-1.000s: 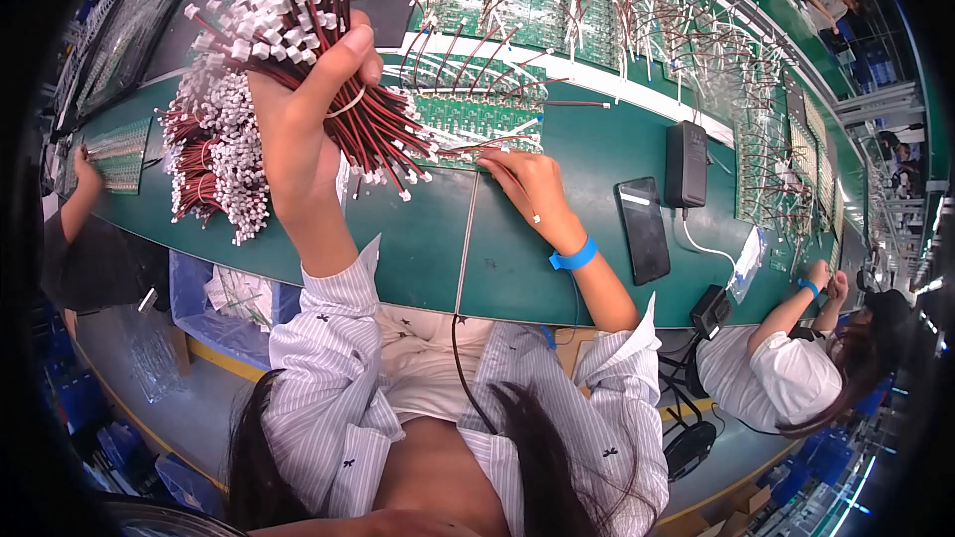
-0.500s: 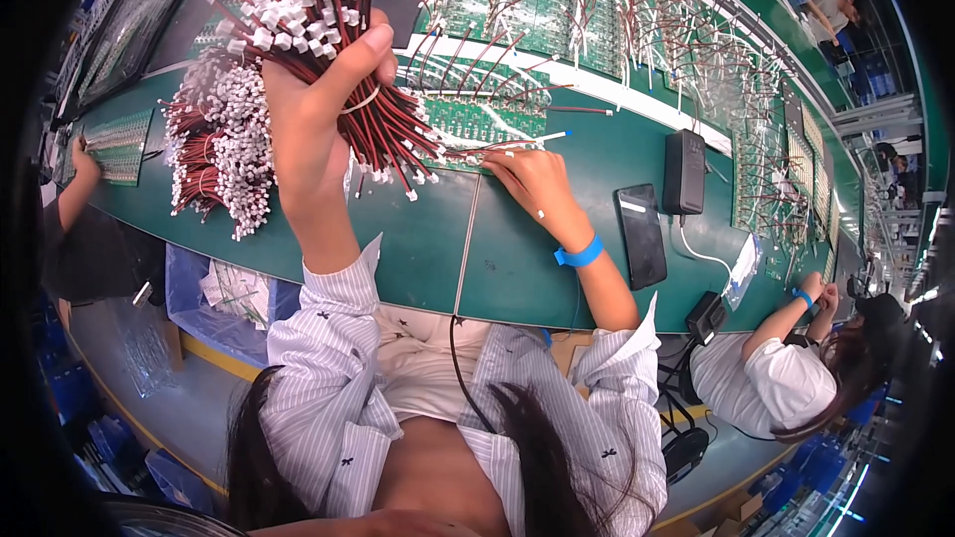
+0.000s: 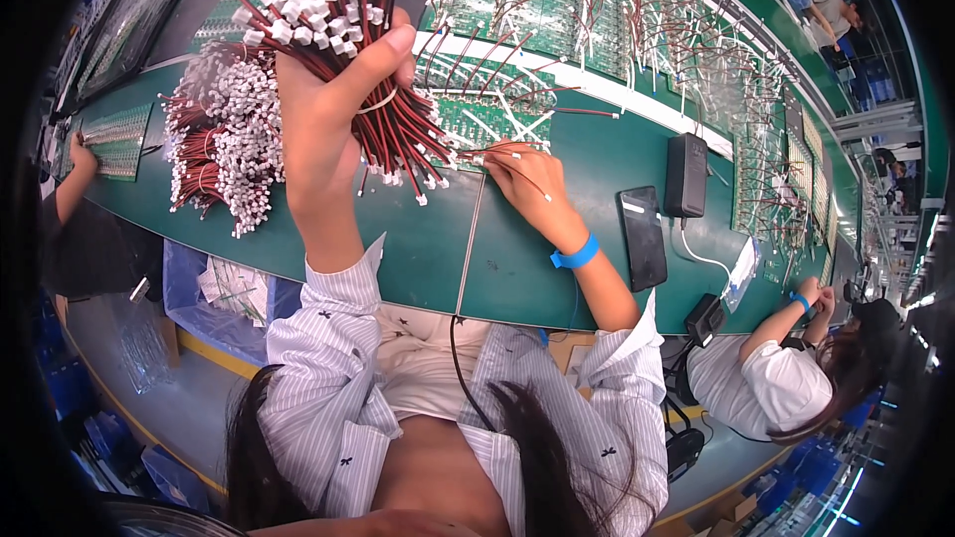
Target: The person bundles wire harnesses and inserts them into connectors by hand.
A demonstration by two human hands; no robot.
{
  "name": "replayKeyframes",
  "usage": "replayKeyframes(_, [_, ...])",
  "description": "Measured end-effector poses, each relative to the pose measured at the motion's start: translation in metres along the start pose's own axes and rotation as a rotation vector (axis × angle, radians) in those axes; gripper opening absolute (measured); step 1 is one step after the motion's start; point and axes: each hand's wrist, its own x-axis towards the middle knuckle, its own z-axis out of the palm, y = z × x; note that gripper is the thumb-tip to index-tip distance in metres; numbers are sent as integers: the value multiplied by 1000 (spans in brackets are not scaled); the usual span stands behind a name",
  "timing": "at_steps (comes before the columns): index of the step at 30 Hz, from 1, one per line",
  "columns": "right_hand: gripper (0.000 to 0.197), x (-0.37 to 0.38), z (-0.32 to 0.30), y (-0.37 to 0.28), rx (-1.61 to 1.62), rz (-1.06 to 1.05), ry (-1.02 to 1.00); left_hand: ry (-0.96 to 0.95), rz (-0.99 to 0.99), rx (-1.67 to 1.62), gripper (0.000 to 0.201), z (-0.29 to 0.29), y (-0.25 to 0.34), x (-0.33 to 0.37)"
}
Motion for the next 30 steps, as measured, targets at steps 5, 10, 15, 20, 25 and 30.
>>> replayKeyframes(5, [7,-2,6,1,67,-10,82,-3,-19,-3,15,-2,0,1])
replayKeyframes(10, [6,1,5,2,21,-64,56,-27,-35,18,16,-3,3,3])
replayKeyframes(15, [6,-2,7,4,9,-64,51,-57,-63,-126,13,-3,0,3])
replayKeyframes(20, [14,-11,-13,-12,171,183,-46,-140,-129,-244,15,-2,-2,-1])
replayKeyframes(25, [20,-24,-71,-38,102,240,-535,-247,-134,-314,15,0,-3,-3])
replayKeyframes(30, [10,0,-123,-86,464,-14,-223,-461,-268,-277,32,0,1,-8])
